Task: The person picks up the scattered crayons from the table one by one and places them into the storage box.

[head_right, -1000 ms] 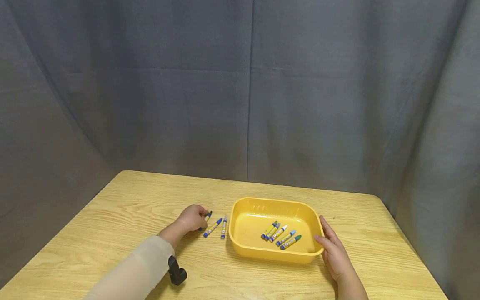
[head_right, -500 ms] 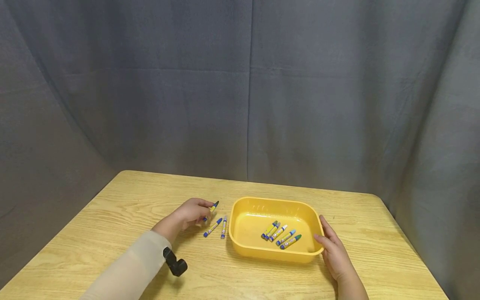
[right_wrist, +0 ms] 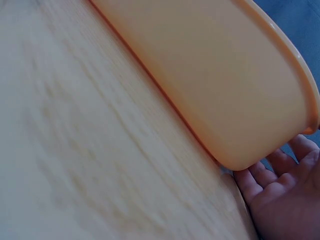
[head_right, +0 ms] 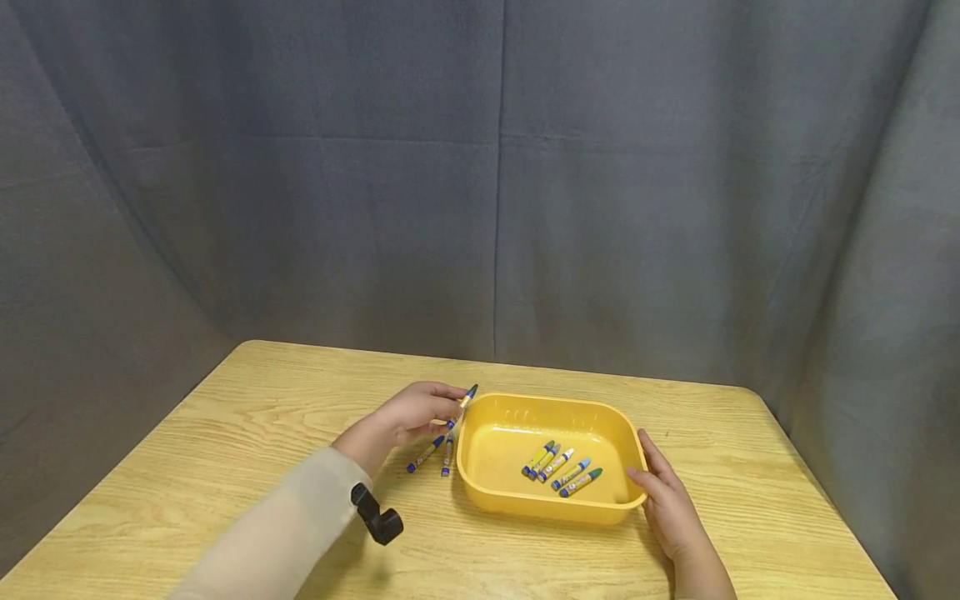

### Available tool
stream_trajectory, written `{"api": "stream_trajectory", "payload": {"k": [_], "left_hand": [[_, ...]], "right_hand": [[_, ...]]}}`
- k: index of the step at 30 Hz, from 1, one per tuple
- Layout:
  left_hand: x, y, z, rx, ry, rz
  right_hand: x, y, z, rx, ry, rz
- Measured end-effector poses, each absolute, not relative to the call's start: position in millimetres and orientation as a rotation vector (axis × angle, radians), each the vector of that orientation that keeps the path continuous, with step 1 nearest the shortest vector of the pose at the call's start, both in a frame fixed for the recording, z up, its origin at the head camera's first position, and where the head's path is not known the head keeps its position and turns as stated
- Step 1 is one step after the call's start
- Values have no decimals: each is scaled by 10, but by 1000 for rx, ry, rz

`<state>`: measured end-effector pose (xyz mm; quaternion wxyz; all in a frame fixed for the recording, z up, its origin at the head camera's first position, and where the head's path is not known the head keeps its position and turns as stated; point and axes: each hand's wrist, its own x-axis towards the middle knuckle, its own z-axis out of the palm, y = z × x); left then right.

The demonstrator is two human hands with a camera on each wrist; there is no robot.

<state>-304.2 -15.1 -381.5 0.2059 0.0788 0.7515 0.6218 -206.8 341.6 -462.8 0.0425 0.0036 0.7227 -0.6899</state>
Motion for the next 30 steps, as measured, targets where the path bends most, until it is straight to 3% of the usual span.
{"api": "stream_trajectory", "payload": {"k": [10, 30], "left_hand": [[-3018, 274, -3704, 246, 2089, 1693], [-2867, 853, -4071, 110, 2349, 1473]], "right_hand": [[-2058, 3391, -4609, -18, 2175, -2162], [-2065, 3354, -4633, -13, 2246, -2081]]}}
